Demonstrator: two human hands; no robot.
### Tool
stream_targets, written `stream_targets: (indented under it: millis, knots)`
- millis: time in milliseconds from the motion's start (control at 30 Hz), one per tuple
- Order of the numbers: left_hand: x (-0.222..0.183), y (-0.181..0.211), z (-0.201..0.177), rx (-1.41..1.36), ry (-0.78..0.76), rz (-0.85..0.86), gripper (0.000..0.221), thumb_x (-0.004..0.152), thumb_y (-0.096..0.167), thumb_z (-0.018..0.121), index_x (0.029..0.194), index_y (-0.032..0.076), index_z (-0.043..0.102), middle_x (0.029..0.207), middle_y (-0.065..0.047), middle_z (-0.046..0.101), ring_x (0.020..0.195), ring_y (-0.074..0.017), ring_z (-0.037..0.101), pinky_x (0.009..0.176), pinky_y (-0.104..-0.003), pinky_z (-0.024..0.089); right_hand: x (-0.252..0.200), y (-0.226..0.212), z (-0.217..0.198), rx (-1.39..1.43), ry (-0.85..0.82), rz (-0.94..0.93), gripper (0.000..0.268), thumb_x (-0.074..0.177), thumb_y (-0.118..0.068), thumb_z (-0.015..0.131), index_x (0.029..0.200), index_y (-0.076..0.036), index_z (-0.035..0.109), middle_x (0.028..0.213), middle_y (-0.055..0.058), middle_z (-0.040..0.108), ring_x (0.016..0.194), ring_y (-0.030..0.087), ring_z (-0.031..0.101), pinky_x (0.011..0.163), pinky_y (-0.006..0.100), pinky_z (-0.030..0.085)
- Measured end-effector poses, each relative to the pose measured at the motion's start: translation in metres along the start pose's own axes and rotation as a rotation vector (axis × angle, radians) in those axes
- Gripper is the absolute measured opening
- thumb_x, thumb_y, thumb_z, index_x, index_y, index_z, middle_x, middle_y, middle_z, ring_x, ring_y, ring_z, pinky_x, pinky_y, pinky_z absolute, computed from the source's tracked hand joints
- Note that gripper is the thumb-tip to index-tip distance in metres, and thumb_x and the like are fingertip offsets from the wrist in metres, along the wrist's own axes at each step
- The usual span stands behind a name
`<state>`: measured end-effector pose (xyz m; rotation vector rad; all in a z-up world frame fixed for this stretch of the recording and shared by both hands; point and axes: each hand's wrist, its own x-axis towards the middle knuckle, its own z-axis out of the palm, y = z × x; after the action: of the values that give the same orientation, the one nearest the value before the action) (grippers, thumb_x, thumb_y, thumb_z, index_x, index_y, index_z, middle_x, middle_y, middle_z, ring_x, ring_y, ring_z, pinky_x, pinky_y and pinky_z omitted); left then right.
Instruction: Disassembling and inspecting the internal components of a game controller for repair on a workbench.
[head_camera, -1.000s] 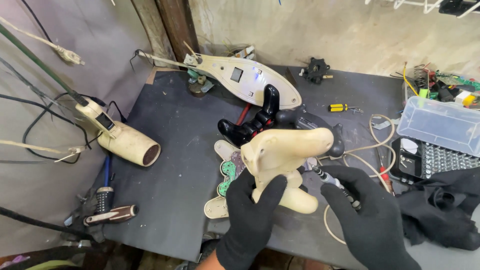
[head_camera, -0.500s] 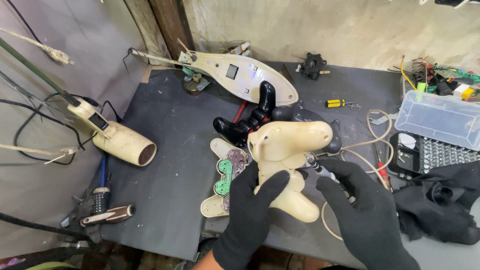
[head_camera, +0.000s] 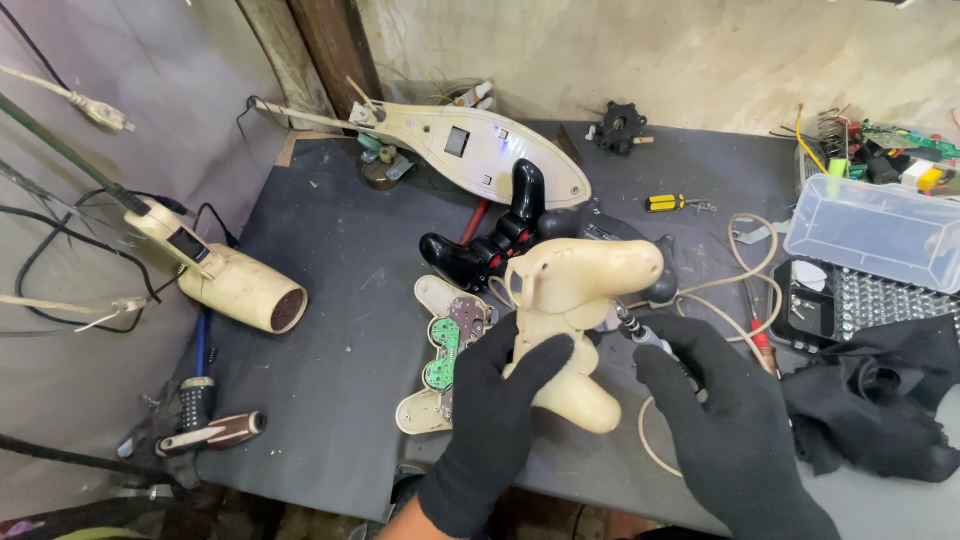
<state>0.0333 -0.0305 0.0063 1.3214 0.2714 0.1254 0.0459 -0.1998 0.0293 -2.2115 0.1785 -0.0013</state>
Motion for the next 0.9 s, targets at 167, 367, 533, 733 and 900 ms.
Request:
stream_targets:
  millis: [167, 367, 533, 733, 900]
  knots:
    - [0.001, -0.004, 0.0, 0.236, 0.086, 0.117, 0.027, 0.085, 0.027, 0.071, 0.105, 0.013, 0.081, 0.096, -0.001, 0.082, 0.09, -0.013, 0.073, 0.083, -0.031, 0.057, 0.003, 0.003, -0.007, 0.02, 0.028, 0.036, 0.025, 0.094, -0.025, 0.066, 0.115, -0.018, 0.077, 0.076, 0.003, 0.076, 0.064, 0.015, 0.067, 0.074, 0.03, 0.051]
    - [0.0, -0.002, 0.0, 0.411, 0.151, 0.263, 0.015, 0.087, 0.025, 0.073, 0.098, 0.015, 0.076, 0.081, 0.002, 0.077, 0.078, -0.0095, 0.07, 0.076, -0.028, 0.056, 0.013, -0.004, -0.025, 0.236, 0.2, 0.015, 0.024, 0.103, -0.017, 0.056, 0.115, -0.005, 0.074, 0.073, 0.004, 0.058, 0.063, 0.014, 0.052, 0.062, 0.03, 0.052]
    - [0.004, -0.019, -0.001, 0.694, 0.037, 0.767, 0.057, 0.098, 0.01, 0.068, 0.151, 0.013, 0.048, 0.12, -0.001, 0.076, 0.103, -0.0179, 0.076, 0.093, -0.032, 0.059, 0.029, 0.038, -0.033, 0.36, -0.065, -0.289, 0.064, 0.096, -0.052, 0.044, 0.131, -0.001, 0.058, 0.094, 0.008, 0.065, 0.068, 0.013, 0.052, 0.058, 0.029, 0.047]
    - [0.001, -0.014, -0.002, 0.936, -0.282, 1.05, 0.029, 0.103, 0.015, 0.061, 0.131, 0.013, 0.065, 0.138, -0.016, 0.066, 0.102, -0.0369, 0.07, 0.083, -0.046, 0.056, 0.032, 0.029, -0.04, 0.211, -0.201, -0.07, 0.091, 0.082, -0.071, 0.031, 0.15, -0.017, 0.061, 0.054, 0.011, 0.061, 0.047, 0.017, 0.053, 0.046, 0.032, 0.045]
    - [-0.003, -0.019, 0.014, 1.085, -0.452, 1.101, 0.031, 0.105, 0.025, 0.058, 0.134, 0.013, 0.063, 0.143, -0.013, 0.062, 0.099, -0.0363, 0.063, 0.072, -0.048, 0.05, 0.041, 0.015, -0.053, -0.062, -0.199, 0.237, 0.023, 0.091, -0.033, 0.065, 0.098, -0.011, 0.067, 0.085, 0.004, 0.072, 0.083, 0.015, 0.059, 0.082, 0.033, 0.043]
